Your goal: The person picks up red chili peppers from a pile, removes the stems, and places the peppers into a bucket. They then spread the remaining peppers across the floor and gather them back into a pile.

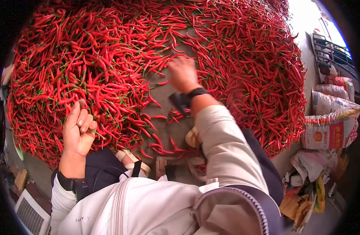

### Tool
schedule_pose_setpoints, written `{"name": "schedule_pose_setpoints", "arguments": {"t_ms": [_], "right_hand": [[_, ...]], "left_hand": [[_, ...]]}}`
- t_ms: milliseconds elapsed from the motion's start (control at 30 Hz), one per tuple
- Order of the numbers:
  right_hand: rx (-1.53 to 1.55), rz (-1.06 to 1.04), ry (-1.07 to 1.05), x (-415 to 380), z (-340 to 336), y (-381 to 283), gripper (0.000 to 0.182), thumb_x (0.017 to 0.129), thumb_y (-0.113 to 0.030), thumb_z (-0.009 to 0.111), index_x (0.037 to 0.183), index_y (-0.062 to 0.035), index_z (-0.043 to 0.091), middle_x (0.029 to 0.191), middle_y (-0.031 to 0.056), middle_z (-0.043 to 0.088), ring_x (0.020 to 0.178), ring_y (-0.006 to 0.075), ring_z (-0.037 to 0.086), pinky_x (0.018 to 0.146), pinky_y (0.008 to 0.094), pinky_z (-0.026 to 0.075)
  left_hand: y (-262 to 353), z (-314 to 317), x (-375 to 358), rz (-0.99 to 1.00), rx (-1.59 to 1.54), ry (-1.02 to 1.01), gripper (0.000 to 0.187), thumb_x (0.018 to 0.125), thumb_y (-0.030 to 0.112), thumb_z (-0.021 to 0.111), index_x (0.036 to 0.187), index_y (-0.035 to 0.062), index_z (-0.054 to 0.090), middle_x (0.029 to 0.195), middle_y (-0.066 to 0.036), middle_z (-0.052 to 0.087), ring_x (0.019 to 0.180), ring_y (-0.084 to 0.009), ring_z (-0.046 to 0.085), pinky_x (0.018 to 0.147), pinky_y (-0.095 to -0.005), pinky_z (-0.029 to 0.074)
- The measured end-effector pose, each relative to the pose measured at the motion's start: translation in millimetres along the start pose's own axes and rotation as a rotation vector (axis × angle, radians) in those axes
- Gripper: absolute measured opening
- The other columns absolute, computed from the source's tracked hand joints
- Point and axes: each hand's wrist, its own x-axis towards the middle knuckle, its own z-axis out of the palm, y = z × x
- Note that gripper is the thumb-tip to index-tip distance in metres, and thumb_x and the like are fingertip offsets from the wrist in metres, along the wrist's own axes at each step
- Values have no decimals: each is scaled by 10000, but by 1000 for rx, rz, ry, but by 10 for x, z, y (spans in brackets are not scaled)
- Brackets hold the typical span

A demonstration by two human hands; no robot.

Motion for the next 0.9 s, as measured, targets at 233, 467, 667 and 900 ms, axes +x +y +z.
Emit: {"name": "schedule_pose_setpoints", "arguments": {"t_ms": [233,467,667,900], "right_hand": [[160,30,-169,441,270,-944,411,817,-206,460,1228,-212,459,1321,30,408,1220,299,354,958,600,240],[-125,397,-311,60,15,188,439,805,-373,506,1230,-271,457,1336,93,385,1244,394,310,954,650,199],[-281,651,-574,-248,-440,818,295,782,-246,555,1061,-158,586,1272,70,418,1201,268,375,941,552,288],[-44,219,20,-59,-339,-406,340,694,-168,571,1027,-101,586,1237,98,429,1195,323,342,881,572,330]], "left_hand": [[-24,-36,87,-9,17,52,211,927,254,460,969,63,541,512,57,341,435,-46,340,509,-223,383],[-19,-69,111,-6,48,40,201,938,256,437,985,87,537,520,63,331,437,-35,315,506,-210,370],[24,-95,46,24,7,15,207,944,232,424,1002,63,529,538,53,345,443,-37,327,504,-202,380],[18,-66,3,38,-30,-27,214,947,235,416,1024,66,522,551,51,336,457,-37,330,505,-186,358]]}}
